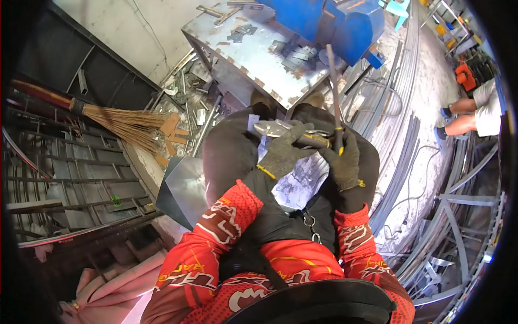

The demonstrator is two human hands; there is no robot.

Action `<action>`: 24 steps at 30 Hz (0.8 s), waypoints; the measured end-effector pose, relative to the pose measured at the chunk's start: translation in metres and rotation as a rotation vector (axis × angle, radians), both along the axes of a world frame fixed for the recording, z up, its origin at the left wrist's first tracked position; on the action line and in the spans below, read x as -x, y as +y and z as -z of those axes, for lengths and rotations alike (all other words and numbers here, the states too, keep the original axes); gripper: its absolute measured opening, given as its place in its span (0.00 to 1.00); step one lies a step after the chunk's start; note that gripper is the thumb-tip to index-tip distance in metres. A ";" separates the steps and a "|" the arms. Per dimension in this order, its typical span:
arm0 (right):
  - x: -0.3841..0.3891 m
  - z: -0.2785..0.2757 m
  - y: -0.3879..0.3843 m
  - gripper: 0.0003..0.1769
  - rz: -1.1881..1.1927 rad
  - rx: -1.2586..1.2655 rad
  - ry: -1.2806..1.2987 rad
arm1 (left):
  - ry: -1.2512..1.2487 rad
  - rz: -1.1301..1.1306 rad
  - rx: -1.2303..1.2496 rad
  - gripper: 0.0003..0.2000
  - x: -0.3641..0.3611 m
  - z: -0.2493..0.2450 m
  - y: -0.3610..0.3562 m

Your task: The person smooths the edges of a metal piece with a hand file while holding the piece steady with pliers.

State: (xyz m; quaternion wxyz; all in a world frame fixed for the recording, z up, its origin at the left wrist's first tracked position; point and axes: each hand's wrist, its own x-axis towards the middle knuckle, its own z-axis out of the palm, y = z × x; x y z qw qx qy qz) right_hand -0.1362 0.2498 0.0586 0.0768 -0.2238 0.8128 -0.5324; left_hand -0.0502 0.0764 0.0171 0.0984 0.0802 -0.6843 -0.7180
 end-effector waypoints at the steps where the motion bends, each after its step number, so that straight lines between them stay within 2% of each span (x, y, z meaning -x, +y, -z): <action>1: 0.003 -0.011 -0.001 0.24 0.000 -0.001 0.005 | 0.005 0.000 -0.001 0.25 0.006 -0.002 0.006; 3: 0.008 -0.039 0.001 0.23 0.040 -0.007 -0.154 | 0.064 -0.043 -0.482 0.26 0.021 -0.007 0.020; 4: 0.002 -0.071 -0.003 0.25 0.080 -0.093 -0.157 | 0.117 -0.004 -0.269 0.27 0.028 -0.006 0.022; 5: 0.009 -0.062 0.000 0.25 0.080 -0.095 -0.152 | 0.122 -0.004 -0.271 0.27 0.031 -0.004 0.025; 7: 0.034 -0.031 0.010 0.28 0.033 -0.037 0.062 | 0.113 -0.119 0.182 0.29 0.038 -0.015 0.029; 8: 0.041 -0.030 0.012 0.32 0.013 -0.049 0.111 | 0.107 -0.190 0.512 0.31 0.043 -0.008 0.029; 9: 0.044 -0.026 0.015 0.32 0.012 -0.047 0.116 | 0.113 -0.192 0.513 0.31 0.046 -0.007 0.032; 11: 0.052 -0.020 0.017 0.32 0.001 -0.052 0.155 | 0.150 -0.098 -0.094 0.28 0.053 -0.004 0.034; 12: 0.057 -0.019 0.018 0.32 0.000 -0.047 0.163 | 0.158 -0.099 -0.089 0.28 0.057 -0.009 0.031; 14: 0.061 -0.014 0.018 0.32 -0.008 -0.101 0.095 | -0.103 -0.092 -1.259 0.21 0.064 -0.015 0.021; 15: 0.058 -0.016 0.018 0.32 -0.010 -0.105 0.095 | -0.102 -0.094 -1.264 0.21 0.065 -0.008 0.026; 17: 0.046 -0.026 0.014 0.32 0.017 -0.175 0.041 | -0.042 -0.259 -1.202 0.14 0.068 0.020 0.038; 18: 0.030 -0.038 0.009 0.32 0.054 -0.220 0.019 | -0.030 -0.212 -1.209 0.10 0.067 0.027 0.037; 19: 0.025 -0.025 0.011 0.32 0.052 -0.228 0.005 | -0.044 -0.221 -1.214 0.10 0.065 0.035 0.038; 21: 0.015 0.013 0.019 0.31 0.084 -0.156 -0.040 | -0.142 -0.280 -1.052 0.08 0.054 0.050 0.047; 22: 0.010 0.026 0.020 0.30 0.108 -0.097 -0.076 | -0.205 -0.075 -1.117 0.06 0.054 0.054 0.041; 24: 0.007 0.032 0.024 0.31 0.138 -0.185 -0.028 | -0.182 -0.207 -0.928 0.07 0.051 0.051 0.049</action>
